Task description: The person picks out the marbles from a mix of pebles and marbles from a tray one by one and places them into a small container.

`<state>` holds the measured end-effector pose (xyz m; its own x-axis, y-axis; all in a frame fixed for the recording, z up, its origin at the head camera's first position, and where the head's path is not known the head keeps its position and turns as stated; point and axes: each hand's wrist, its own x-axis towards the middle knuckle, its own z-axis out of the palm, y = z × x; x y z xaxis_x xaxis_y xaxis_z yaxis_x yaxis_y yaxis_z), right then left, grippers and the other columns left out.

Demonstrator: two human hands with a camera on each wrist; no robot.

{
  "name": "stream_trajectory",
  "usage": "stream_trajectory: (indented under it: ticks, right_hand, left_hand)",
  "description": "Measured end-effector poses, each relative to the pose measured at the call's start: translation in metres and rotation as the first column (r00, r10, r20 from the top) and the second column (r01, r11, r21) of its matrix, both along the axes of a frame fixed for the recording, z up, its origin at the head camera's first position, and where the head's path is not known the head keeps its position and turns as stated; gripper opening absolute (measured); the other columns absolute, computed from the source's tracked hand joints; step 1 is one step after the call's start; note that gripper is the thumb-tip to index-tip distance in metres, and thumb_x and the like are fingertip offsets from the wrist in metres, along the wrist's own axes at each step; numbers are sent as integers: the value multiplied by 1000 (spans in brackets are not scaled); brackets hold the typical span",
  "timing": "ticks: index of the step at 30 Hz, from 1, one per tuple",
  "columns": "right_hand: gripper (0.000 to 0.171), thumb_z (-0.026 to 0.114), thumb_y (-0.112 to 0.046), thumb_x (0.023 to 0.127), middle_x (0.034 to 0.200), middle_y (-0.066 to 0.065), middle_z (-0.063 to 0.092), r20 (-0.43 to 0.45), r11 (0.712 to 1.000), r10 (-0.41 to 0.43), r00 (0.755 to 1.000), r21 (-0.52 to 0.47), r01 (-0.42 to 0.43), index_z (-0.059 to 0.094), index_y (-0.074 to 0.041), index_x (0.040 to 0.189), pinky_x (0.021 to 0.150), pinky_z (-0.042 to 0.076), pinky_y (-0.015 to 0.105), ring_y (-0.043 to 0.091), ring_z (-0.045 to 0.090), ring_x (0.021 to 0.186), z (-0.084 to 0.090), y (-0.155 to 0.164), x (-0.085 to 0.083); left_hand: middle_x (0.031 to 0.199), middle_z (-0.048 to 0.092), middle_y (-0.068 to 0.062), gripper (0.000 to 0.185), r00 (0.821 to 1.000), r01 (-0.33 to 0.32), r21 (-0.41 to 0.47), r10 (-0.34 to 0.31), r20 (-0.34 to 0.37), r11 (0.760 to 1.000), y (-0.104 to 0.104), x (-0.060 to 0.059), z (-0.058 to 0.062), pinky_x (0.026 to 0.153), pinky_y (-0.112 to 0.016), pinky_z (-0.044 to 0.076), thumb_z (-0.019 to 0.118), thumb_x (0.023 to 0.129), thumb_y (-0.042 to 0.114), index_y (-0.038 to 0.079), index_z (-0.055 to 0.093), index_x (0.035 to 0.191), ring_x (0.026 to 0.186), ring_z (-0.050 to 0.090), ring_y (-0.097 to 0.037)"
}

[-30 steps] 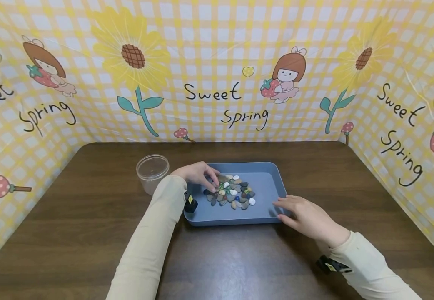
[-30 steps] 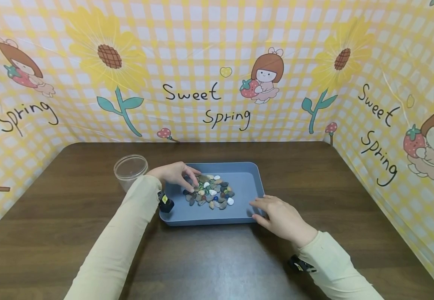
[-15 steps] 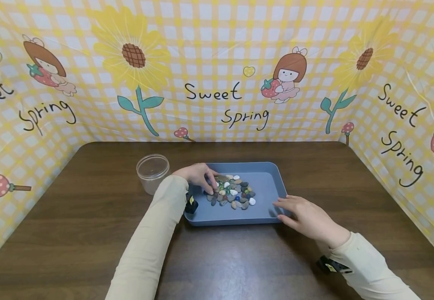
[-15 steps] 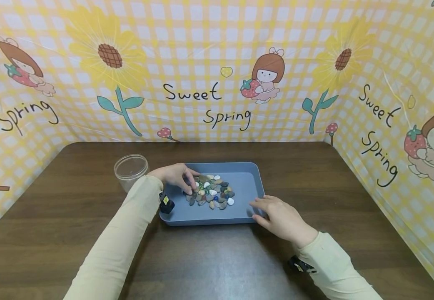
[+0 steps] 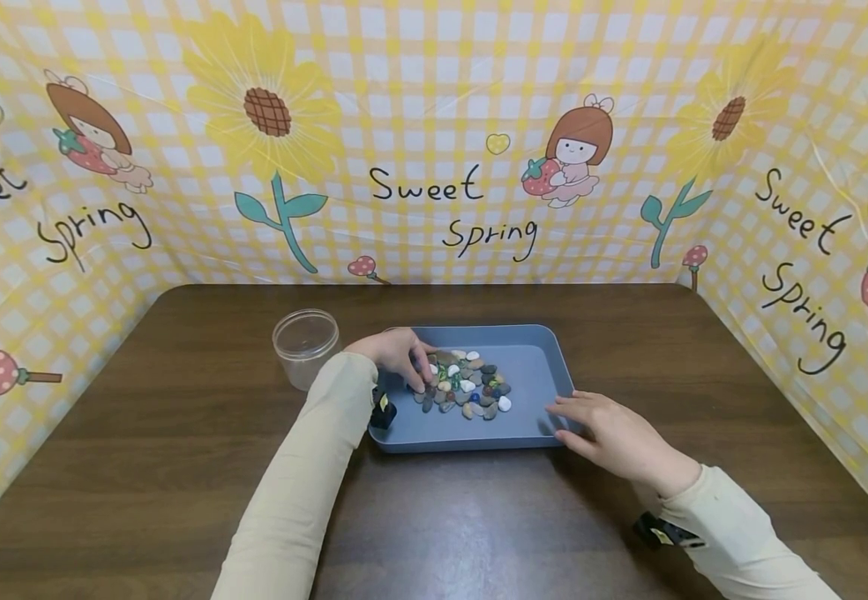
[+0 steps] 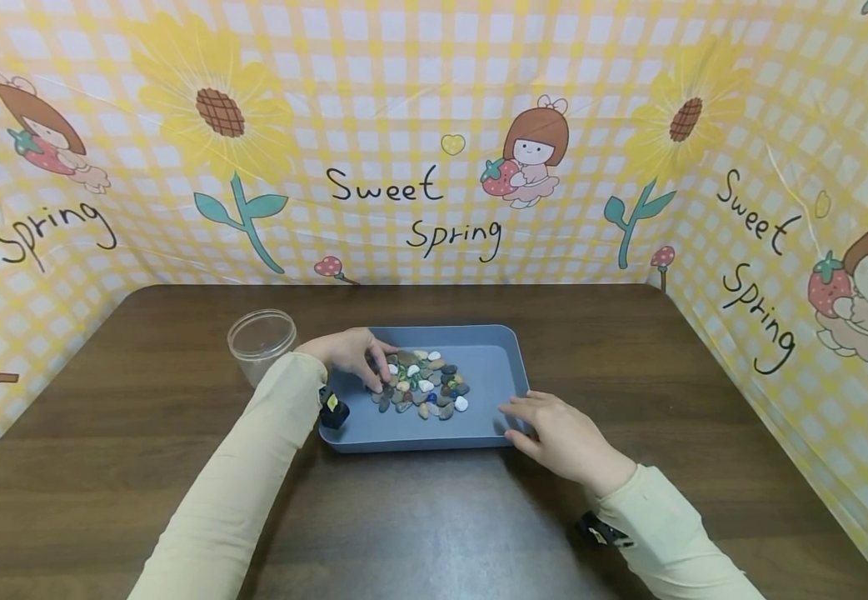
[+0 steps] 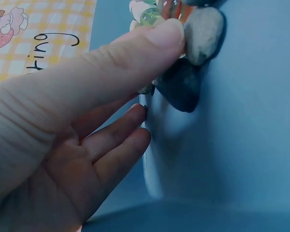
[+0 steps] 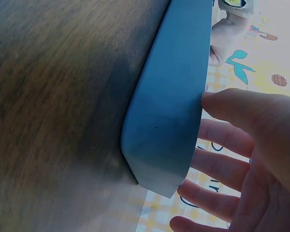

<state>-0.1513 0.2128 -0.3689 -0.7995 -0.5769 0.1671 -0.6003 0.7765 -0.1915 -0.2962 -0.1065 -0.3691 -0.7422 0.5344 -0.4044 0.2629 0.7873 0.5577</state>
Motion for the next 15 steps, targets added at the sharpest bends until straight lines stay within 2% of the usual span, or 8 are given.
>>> stream_trajectory:
  ticks: [15]
  right_hand:
    - [34,62,-22,89,119,13,66,-2,1000,-4,1000,3,4,64,-5,118,96,45,50,36,55,119,0,0,0]
  left_hand:
    - [145,44,-5,4,1000,-29,3,29,-12,1000,2,3,0,114,-51,24,77,76,14,15,74,79,141,28,-31]
